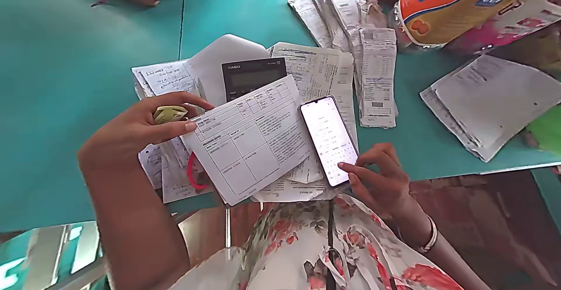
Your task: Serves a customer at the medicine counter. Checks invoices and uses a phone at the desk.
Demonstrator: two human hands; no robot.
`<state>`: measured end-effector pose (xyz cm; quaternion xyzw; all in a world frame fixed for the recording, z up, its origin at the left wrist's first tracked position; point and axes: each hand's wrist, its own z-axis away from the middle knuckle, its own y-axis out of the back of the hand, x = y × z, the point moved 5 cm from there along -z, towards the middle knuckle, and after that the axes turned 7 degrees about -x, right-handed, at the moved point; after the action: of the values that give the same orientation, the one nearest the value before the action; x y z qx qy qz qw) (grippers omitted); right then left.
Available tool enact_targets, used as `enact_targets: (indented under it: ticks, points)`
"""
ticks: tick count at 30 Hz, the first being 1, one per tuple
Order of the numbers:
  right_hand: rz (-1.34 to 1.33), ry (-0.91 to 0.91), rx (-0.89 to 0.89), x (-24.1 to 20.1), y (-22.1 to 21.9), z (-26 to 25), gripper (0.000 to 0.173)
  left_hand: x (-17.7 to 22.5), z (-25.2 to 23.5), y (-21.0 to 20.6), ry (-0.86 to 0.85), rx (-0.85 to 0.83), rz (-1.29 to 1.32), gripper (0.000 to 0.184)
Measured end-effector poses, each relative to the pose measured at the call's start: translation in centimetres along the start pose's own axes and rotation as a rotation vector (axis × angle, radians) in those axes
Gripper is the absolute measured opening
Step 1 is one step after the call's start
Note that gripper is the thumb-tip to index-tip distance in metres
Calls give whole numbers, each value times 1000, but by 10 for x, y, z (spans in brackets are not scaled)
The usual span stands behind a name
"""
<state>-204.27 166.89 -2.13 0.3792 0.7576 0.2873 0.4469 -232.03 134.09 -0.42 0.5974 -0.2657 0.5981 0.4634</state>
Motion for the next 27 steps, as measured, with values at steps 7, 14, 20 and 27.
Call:
enact_targets:
  ticks: [7, 14, 20, 27]
  points:
    - [-60, -32, 70, 4, 5, 2, 20, -2, -1, 2, 56, 34, 26, 31]
    - [-50, -44, 90, 3, 6, 1, 22, 0, -1, 1, 68, 33, 6, 29]
    - [-50, -57, 99, 5, 7, 1, 21, 1, -1, 0, 99, 40, 19, 30]
    - [-98, -126, 164, 10, 11, 1, 28, 2, -3, -1, 110, 44, 0, 29]
